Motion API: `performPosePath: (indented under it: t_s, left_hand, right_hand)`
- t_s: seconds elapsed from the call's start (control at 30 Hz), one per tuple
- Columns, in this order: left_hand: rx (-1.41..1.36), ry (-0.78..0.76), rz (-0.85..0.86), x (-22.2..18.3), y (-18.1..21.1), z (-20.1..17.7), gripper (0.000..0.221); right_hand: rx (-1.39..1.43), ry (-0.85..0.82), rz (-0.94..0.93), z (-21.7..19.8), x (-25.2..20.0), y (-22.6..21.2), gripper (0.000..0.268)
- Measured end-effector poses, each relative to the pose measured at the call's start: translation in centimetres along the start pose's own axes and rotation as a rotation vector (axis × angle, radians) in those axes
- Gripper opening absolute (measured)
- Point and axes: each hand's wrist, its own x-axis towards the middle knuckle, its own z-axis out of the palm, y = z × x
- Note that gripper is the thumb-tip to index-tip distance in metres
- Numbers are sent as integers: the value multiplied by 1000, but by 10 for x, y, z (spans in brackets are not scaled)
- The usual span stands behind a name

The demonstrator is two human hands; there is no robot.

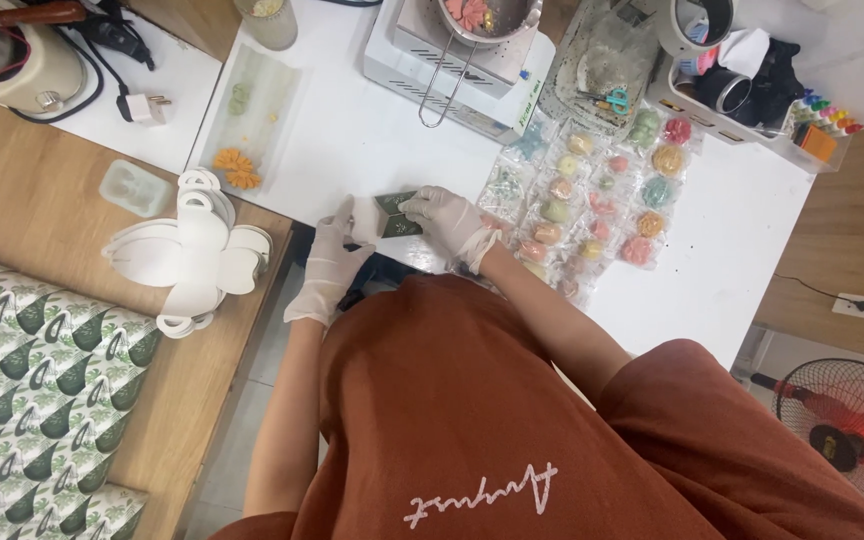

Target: Packaging small decorative wax melts into individual plastic bags and placing them into white boxes.

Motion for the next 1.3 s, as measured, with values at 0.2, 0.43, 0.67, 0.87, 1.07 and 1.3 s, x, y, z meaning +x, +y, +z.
performPosePath:
  t_s: [0.2,0.43,0.67,0.87,1.07,1.3]
  left_hand:
    - [94,-235,-67,13,24,14,71]
    - [20,-216,138,20,30,28,57]
    - [240,-170,208,27,30,43,32]
    - [194,-191,219,30,29,46,27]
    - [242,-193,160,28,35,41,27]
    - [150,-151,46,1,22,20,57]
  right_hand:
    - [-270,-86,20,-9,3,-21,26]
    - [-66,121,110,6,-3,-1,24]
    - [583,188,361,4,-10,8,26]
    - [688,252,464,16,-11,23,32]
    - [248,327,374,10,-5,-4,31]
    - [-226,-34,130,-24,19,-57,45]
